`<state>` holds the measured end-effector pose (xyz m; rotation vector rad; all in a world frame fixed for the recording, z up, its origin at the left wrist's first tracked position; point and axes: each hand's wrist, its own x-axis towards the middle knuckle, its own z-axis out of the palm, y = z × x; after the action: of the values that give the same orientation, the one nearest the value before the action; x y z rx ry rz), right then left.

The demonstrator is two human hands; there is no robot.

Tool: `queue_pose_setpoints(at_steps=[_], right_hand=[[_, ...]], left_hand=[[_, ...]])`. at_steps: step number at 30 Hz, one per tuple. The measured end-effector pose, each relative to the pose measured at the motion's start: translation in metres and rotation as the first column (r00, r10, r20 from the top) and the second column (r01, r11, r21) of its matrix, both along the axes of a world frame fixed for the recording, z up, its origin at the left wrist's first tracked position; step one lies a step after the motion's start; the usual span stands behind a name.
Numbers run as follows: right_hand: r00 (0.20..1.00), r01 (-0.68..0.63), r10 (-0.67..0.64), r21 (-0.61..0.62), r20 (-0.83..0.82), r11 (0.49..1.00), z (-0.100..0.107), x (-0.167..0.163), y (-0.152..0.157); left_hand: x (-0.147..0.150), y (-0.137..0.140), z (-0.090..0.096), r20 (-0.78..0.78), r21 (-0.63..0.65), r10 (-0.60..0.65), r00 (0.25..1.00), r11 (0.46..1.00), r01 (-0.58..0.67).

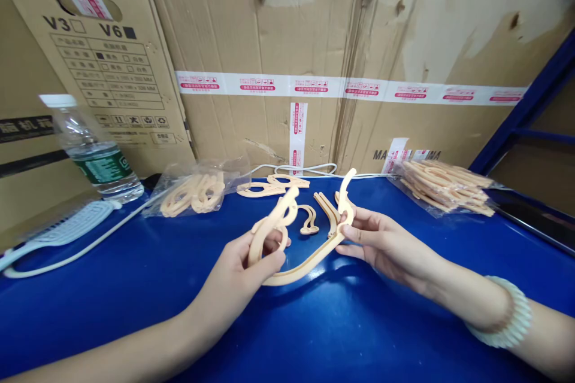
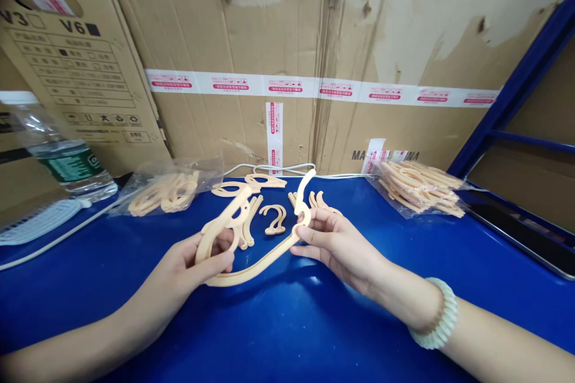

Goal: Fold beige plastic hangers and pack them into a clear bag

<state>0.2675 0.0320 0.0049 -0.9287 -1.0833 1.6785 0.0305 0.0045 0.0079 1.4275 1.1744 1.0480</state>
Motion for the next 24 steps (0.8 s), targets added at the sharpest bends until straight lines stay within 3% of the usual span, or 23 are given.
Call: queue_pose_setpoints(at_steps=[3, 6, 11, 14, 19, 22, 24], right_hand=[[0.999, 0.006, -0.012, 0.114, 0.044, 0.993, -0.001, -0.004, -0.003], [0.998, -0.041, 0.032, 0.147, 0.062, 0.988, -0.002, -0.008, -0.007], [0.988, -0.133, 0.114, 0.202, 0.100, 0.970, -0.002, -0.013, -0.014], [0.983, -0.158, 0.129, 0.258, 0.129, 0.953, -0.003, -0.014, -0.016], [0.970, -0.155, 0.052, 0.437, 0.239, 0.886, -0.004, -0.013, -0.017], [0.928, -0.209, -0.006, 0.536, 0.371, 0.818, -0.003, -0.014, -0.021], [0.898, -0.260, -0.051, 0.618, 0.438, 0.742, -0.002, -0.015, -0.024]], left_hand=[[0.002, -0.002, 0.000, -0.039, -0.045, -0.183, 0.982, 0.982, 0.181], [0.002, -0.003, -0.002, -0.013, -0.130, -0.325, 0.945, 0.938, 0.321], [-0.004, -0.002, -0.003, 0.210, -0.205, -0.529, 0.822, 0.799, 0.566], [-0.005, -0.001, 0.002, 0.347, -0.217, -0.563, 0.750, 0.729, 0.649], [-0.001, -0.002, 0.004, 0.411, -0.280, -0.466, 0.784, 0.754, 0.595], [0.001, -0.004, 0.000, 0.236, -0.322, -0.425, 0.874, 0.814, 0.482], [0.002, -0.006, -0.003, 0.062, -0.285, -0.446, 0.893, 0.850, 0.444]])
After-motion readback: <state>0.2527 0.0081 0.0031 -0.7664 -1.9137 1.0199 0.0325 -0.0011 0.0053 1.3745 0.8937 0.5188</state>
